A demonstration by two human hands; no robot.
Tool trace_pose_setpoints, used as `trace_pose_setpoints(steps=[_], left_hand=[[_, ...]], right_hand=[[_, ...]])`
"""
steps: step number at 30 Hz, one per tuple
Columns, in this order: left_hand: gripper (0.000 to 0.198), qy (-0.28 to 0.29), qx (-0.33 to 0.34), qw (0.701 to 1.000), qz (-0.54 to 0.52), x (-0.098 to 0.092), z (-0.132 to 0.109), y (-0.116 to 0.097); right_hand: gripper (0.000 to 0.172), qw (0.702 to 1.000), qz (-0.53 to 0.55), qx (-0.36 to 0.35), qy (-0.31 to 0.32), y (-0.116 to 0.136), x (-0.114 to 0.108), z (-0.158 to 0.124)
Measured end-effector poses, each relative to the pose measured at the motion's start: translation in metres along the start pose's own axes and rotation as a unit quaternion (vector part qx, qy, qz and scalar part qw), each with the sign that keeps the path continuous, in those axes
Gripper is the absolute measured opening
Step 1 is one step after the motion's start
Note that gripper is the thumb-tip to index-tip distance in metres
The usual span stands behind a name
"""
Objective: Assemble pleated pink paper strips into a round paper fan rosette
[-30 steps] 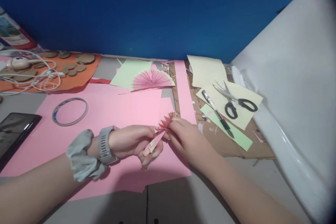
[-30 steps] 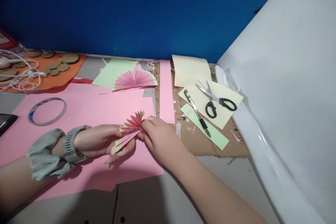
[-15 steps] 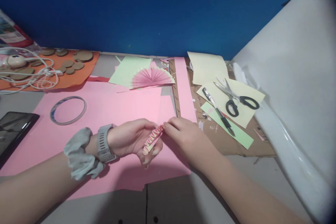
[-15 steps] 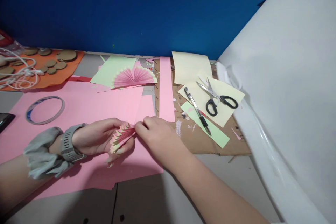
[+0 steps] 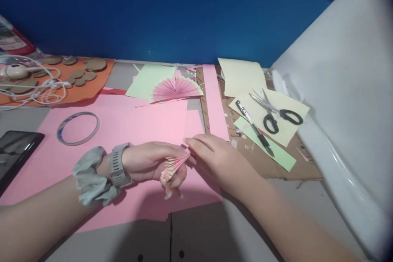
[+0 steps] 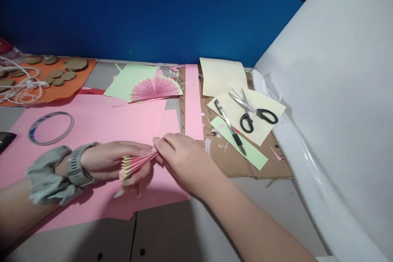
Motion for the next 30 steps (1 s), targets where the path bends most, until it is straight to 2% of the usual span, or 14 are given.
trace_pose_setpoints(steps=[3, 6, 9, 12, 16, 18, 20, 23, 25, 26, 27, 28, 30], left_hand=[[0.034, 0.017, -0.001, 1.0, -0.021, 0.005, -0.003, -0.002], [0.045, 0.022, -0.016, 1.0, -0.01, 0.007, -0.005, -0.004], [0.056, 0.033, -0.035, 0.999, 0.012, 0.007, -0.005, -0.002], [0.056, 0.035, -0.034, 0.999, 0.014, 0.005, -0.004, -0.002], [0.051, 0.044, -0.011, 0.999, -0.025, 0.002, -0.003, -0.003], [0.055, 0.056, 0.01, 0.997, -0.046, 0.001, -0.004, -0.005], [0.071, 0.051, 0.048, 0.996, -0.059, 0.0, -0.005, -0.008], [0.084, -0.023, 0.155, 0.987, -0.039, -0.003, -0.003, -0.015], [0.07, -0.112, 0.252, 0.961, 0.01, -0.002, -0.002, -0.021], [0.053, -0.179, 0.304, 0.934, 0.048, -0.002, -0.004, -0.024], [0.036, -0.202, 0.318, 0.924, 0.06, 0.0, -0.003, -0.024], [0.027, -0.214, 0.331, 0.916, 0.07, 0.003, -0.002, -0.024], [0.027, -0.251, 0.344, 0.896, 0.124, 0.005, -0.003, -0.025]], right_hand=[[0.032, 0.997, 0.069, -0.038, -0.009, 0.002, -0.003, -0.001], [0.034, 0.993, 0.112, -0.039, -0.002, 0.004, -0.003, -0.001], [0.038, 0.984, 0.177, -0.005, 0.021, 0.004, -0.004, -0.001], [0.03, 0.966, 0.25, 0.053, 0.031, 0.0, -0.006, 0.0], [0.019, 0.94, 0.326, 0.1, 0.016, -0.004, -0.008, -0.001], [0.017, 0.922, 0.363, 0.137, -0.006, -0.008, -0.007, -0.001], [0.016, 0.889, 0.411, 0.196, -0.053, -0.014, -0.005, -0.003], [0.019, 0.795, 0.524, 0.279, -0.124, -0.024, 0.004, -0.005], [0.023, 0.711, 0.614, 0.312, -0.146, -0.025, 0.015, -0.004], [0.023, 0.668, 0.655, 0.32, -0.148, -0.024, 0.02, -0.004], [0.023, 0.633, 0.687, 0.324, -0.146, -0.021, 0.025, -0.003], [0.023, 0.61, 0.71, 0.325, -0.136, -0.018, 0.03, -0.002], [0.023, 0.592, 0.731, 0.322, -0.105, -0.01, 0.037, 0.0]])
Point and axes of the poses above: each hand's wrist, its own z-axis towards the middle knuckle, its own x-axis out of the palm, y = z × x, the point moved 5 cm from there along z, towards the middle knuckle, and after that the axes turned 3 degrees about -y, right-handed, at the moved point
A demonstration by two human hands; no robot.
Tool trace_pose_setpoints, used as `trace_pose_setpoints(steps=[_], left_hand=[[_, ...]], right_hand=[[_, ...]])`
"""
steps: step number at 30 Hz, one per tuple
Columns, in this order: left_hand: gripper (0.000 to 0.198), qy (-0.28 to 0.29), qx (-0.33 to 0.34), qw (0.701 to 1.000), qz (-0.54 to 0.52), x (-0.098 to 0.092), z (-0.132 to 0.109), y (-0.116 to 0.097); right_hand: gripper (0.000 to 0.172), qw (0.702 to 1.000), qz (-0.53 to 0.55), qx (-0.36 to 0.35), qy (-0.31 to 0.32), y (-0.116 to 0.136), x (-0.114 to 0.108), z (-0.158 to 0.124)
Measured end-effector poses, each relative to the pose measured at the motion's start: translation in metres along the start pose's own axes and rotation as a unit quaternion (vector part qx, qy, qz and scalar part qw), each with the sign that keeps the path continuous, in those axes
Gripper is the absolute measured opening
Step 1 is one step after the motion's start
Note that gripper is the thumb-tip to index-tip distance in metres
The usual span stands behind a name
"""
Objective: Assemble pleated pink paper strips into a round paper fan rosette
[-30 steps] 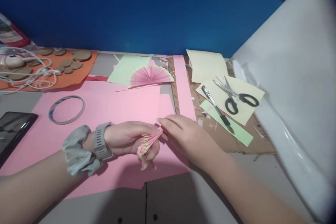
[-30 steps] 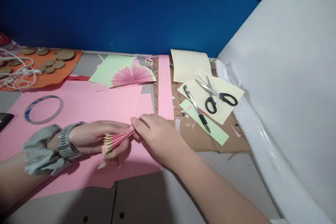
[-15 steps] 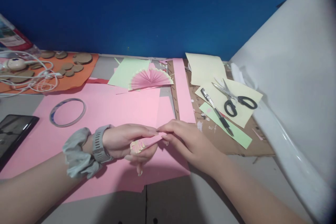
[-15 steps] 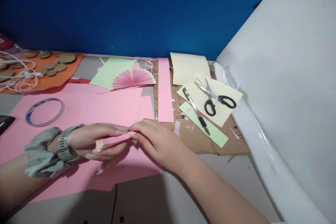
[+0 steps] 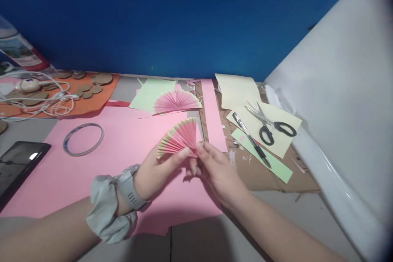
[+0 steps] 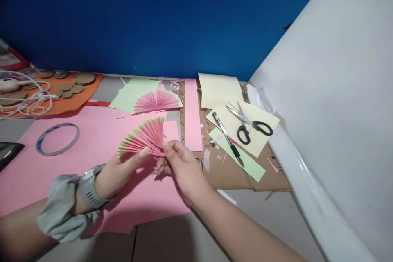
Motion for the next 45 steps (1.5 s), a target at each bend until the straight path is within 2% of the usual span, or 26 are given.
trace_pose_setpoints(steps=[3, 8, 13, 18, 21, 28, 33, 39, 45], left_hand=[[0.048, 0.021, -0.015, 0.997, 0.071, -0.001, 0.0, 0.002], [0.056, 0.048, -0.049, 0.996, 0.066, -0.005, 0.001, 0.011], [0.058, 0.066, -0.057, 0.995, 0.044, -0.003, 0.0, 0.019], [0.057, 0.032, -0.058, 0.996, 0.054, -0.007, 0.0, 0.018], [0.056, 0.031, -0.056, 0.996, 0.059, -0.008, 0.0, 0.016], [0.055, 0.043, -0.052, 0.995, 0.067, -0.004, -0.002, 0.015], [0.042, 0.05, -0.053, 0.997, -0.001, -0.003, -0.001, 0.017], [0.046, 0.058, -0.08, 0.994, -0.043, -0.004, 0.0, 0.023], [0.044, 0.067, -0.072, 0.994, -0.053, -0.002, -0.001, 0.021]], right_hand=[[0.024, 0.999, -0.028, 0.024, 0.018, -0.006, 0.008, -0.002], [0.02, 0.996, -0.086, -0.001, 0.013, -0.003, 0.01, -0.001], [0.022, 0.991, -0.133, -0.016, 0.004, -0.002, 0.011, -0.003], [0.022, 0.99, -0.135, -0.029, -0.009, -0.001, 0.011, -0.007], [0.023, 0.991, -0.13, -0.031, -0.014, 0.0, 0.011, -0.008], [0.022, 0.988, -0.152, -0.013, -0.003, 0.0, 0.012, -0.007], [0.02, 0.982, -0.187, -0.021, 0.021, 0.001, 0.012, -0.007], [0.024, 0.962, -0.266, -0.037, 0.042, 0.003, 0.013, -0.006], [0.027, 0.961, -0.271, -0.028, 0.053, -0.001, 0.016, -0.008]])
Point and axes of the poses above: each hand's wrist, its own z-axis towards the middle knuckle, its own x-axis out of the palm, y = z × x, the point moved 5 cm from there along z, towards the middle knuckle, and after that the axes turned 3 degrees about -y, right-handed, at the moved point
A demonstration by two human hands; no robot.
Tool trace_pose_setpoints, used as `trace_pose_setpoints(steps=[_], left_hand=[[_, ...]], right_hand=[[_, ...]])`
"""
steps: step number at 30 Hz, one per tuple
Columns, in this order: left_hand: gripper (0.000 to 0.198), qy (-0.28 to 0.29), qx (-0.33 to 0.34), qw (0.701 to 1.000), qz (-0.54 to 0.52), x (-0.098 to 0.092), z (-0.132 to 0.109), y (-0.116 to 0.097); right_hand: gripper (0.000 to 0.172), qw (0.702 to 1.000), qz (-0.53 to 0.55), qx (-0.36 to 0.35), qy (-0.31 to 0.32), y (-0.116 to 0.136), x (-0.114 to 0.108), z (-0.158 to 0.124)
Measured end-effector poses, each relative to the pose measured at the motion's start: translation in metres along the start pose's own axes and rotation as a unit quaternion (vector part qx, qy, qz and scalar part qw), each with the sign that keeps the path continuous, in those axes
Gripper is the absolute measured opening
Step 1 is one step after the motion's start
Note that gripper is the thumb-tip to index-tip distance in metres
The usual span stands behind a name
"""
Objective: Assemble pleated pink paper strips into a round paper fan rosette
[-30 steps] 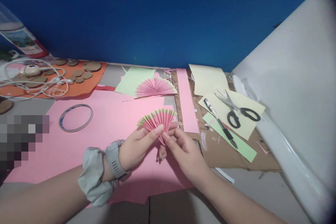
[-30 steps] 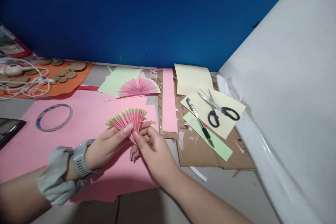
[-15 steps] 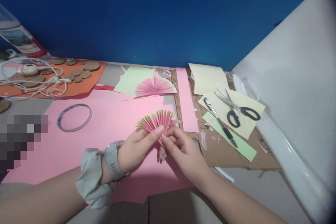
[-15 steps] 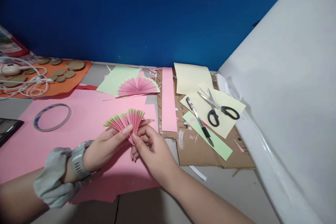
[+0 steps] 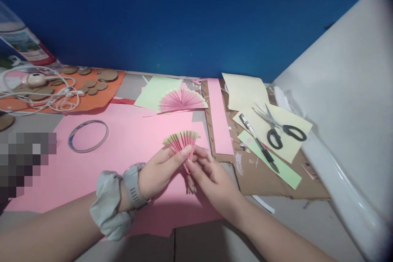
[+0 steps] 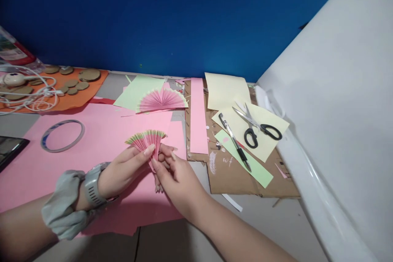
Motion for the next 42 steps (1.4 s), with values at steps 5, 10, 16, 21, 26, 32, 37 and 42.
trace_pose_setpoints(steps=[5, 10, 16, 21, 26, 32, 37, 42], left_hand=[[0.034, -0.006, 0.007, 0.999, -0.032, -0.001, -0.001, 0.001], [0.03, -0.101, 0.039, 0.992, -0.058, -0.01, -0.001, -0.004], [0.034, -0.087, 0.064, 0.994, -0.022, -0.006, -0.002, -0.007], [0.029, -0.068, 0.055, 0.996, -0.036, -0.001, -0.004, -0.007], [0.021, -0.117, 0.061, 0.991, 0.024, -0.006, -0.004, -0.011], [0.018, -0.149, 0.064, 0.985, 0.051, -0.009, -0.004, -0.014], [0.014, -0.139, 0.07, 0.985, 0.068, -0.006, -0.006, -0.014], [0.012, -0.104, 0.085, 0.989, 0.064, -0.004, -0.006, -0.015]], right_hand=[[0.028, 0.993, -0.104, -0.033, 0.032, 0.005, 0.003, -0.003], [0.024, 0.985, -0.165, -0.03, 0.039, 0.008, 0.002, -0.007], [0.021, 0.998, -0.045, -0.033, -0.036, 0.007, -0.004, -0.004], [0.022, 0.995, 0.075, -0.018, -0.059, 0.002, -0.011, -0.001], [0.023, 0.996, 0.042, -0.01, -0.078, 0.002, -0.015, -0.003], [0.027, 0.993, -0.016, -0.041, -0.106, 0.008, -0.017, -0.005], [0.028, 0.997, 0.012, -0.001, -0.078, 0.003, -0.015, -0.004], [0.04, 0.988, 0.153, 0.008, -0.036, -0.001, -0.012, -0.002]])
Point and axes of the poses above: each hand's wrist, its own z-axis towards the middle knuckle, its own x-axis out of the palm, y = z × x, the point moved 5 cm from there along z, towards the middle knuckle, and after that the axes turned 3 degrees about -y, right-handed, at the moved point
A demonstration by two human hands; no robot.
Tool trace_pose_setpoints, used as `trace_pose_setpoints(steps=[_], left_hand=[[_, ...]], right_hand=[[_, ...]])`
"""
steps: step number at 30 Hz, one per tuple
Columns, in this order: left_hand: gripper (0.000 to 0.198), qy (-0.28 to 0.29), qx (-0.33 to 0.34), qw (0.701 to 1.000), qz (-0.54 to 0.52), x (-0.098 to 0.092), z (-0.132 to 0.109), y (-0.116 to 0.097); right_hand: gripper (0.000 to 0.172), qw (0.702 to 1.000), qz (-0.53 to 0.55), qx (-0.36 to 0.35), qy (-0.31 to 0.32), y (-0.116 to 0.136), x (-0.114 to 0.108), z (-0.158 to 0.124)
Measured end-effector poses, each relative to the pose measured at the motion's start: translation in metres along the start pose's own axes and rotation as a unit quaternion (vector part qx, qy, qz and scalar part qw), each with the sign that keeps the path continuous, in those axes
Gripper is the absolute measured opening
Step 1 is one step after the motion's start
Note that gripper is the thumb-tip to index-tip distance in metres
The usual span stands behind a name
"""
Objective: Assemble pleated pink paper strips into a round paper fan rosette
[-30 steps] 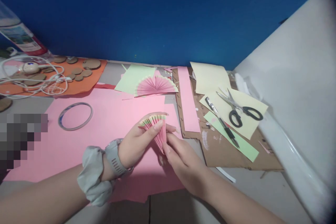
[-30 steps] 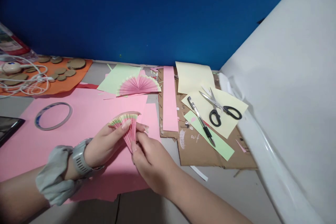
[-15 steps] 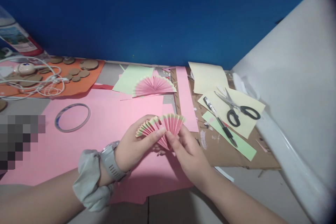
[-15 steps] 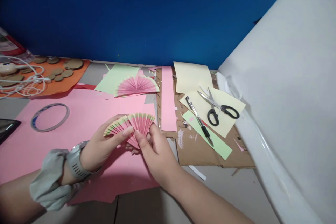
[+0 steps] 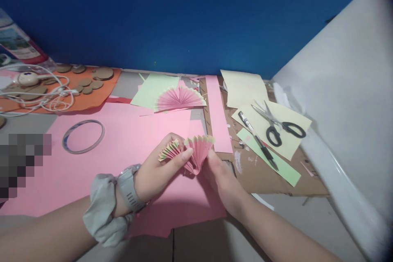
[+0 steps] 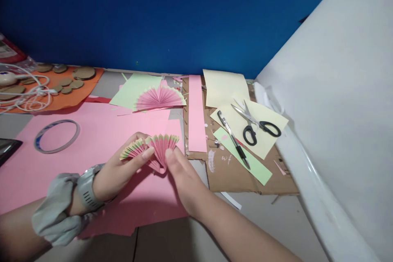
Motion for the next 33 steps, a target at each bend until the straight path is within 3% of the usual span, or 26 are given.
trace_pose_setpoints(steps=[3, 6, 15, 20, 26, 33], left_hand=[[0.014, 0.033, -0.034, 0.998, -0.044, 0.002, 0.0, 0.004], [0.014, 0.054, -0.052, 0.994, -0.082, 0.002, 0.0, 0.008], [0.01, 0.076, -0.07, 0.985, -0.135, 0.002, 0.0, 0.01], [0.012, 0.077, -0.06, 0.988, -0.117, 0.002, -0.001, 0.01], [0.012, 0.083, -0.051, 0.99, -0.101, 0.003, -0.003, 0.01], [0.017, 0.056, -0.042, 0.993, -0.096, 0.003, 0.0, 0.008]], right_hand=[[0.046, 0.989, 0.143, 0.04, 0.024, -0.003, 0.001, 0.002], [0.037, 0.979, 0.185, 0.061, 0.058, -0.004, 0.002, 0.002], [0.023, 0.994, 0.079, 0.019, 0.076, 0.002, -0.005, -0.004], [0.022, 0.988, 0.112, 0.006, 0.105, 0.01, 0.001, -0.005], [0.005, 0.986, 0.131, 0.031, 0.099, 0.004, 0.001, -0.005], [0.018, 0.996, 0.072, 0.016, 0.057, 0.001, -0.005, -0.004]])
Point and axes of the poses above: each hand's wrist, its own z-axis towards the middle knuckle, its own x-axis out of the palm, y = z × x, the point moved 5 cm from there along z, towards the middle knuckle, and after that the axes turned 3 degrees about -y, right-handed, at the moved point
